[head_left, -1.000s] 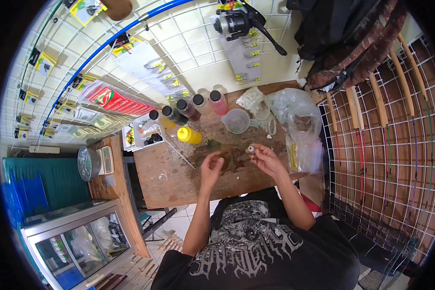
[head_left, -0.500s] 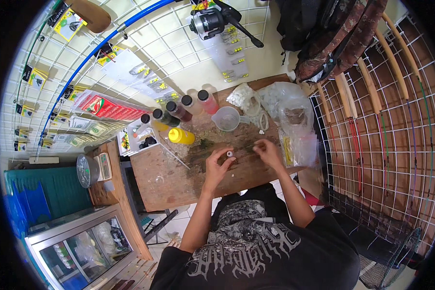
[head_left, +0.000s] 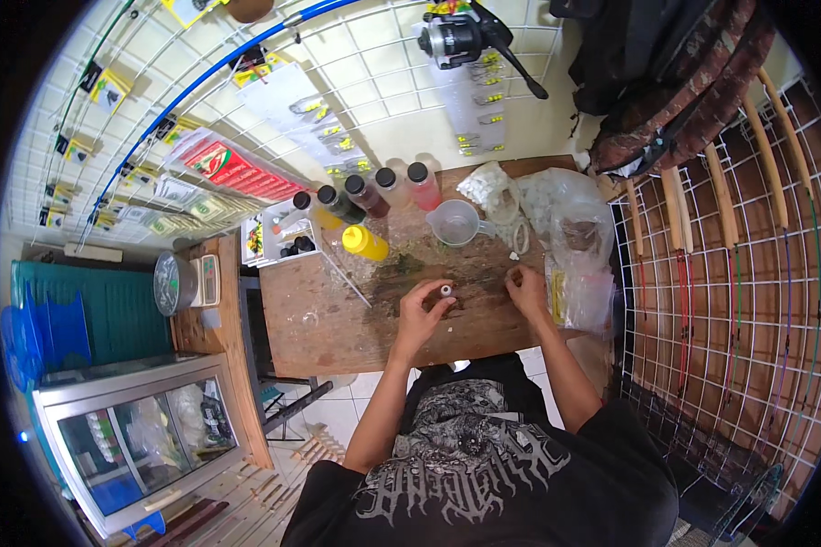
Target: Preparing and mixing fishing attractant liquids and organizing bottles.
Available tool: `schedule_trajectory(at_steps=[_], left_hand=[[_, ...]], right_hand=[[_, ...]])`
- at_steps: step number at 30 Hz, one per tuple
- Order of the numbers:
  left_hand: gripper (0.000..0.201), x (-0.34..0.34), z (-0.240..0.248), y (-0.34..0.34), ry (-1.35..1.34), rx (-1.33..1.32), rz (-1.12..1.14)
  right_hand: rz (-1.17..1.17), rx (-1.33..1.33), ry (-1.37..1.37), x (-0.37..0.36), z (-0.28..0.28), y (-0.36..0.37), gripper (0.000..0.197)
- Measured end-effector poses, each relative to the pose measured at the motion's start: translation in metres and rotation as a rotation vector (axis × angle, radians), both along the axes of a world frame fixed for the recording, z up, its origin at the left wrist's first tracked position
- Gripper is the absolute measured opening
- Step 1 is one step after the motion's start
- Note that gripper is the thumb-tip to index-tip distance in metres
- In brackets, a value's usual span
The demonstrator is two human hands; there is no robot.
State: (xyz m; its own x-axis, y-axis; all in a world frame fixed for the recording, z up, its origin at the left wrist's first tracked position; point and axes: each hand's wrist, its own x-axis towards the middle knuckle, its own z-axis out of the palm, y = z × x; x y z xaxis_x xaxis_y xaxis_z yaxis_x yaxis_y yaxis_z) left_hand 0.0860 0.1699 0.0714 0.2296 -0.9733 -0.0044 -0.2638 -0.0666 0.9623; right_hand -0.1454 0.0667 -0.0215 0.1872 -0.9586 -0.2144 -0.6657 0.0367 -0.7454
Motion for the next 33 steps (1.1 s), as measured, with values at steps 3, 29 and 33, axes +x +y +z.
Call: schedule_trajectory(at_steps=[3,29,33], left_hand=[[0.032,-0.002,-0.007,-0.001,0.028,-0.056,-0.007],[0.028,-0.013,0.014,0.016,-0.029,-0.064,-0.079],[0.028,-0.014,0.007,0.024,0.016,-0.087,-0.073]], right_hand=[[0.034,0.051,-0.495,0.028,0.024,0.003,0.023],[0.319,-0.152,-0.481,0.053,0.142,0.046,0.013],[0.317,-0.012,-0.443,0.050,0.142,0.050,0.013]])
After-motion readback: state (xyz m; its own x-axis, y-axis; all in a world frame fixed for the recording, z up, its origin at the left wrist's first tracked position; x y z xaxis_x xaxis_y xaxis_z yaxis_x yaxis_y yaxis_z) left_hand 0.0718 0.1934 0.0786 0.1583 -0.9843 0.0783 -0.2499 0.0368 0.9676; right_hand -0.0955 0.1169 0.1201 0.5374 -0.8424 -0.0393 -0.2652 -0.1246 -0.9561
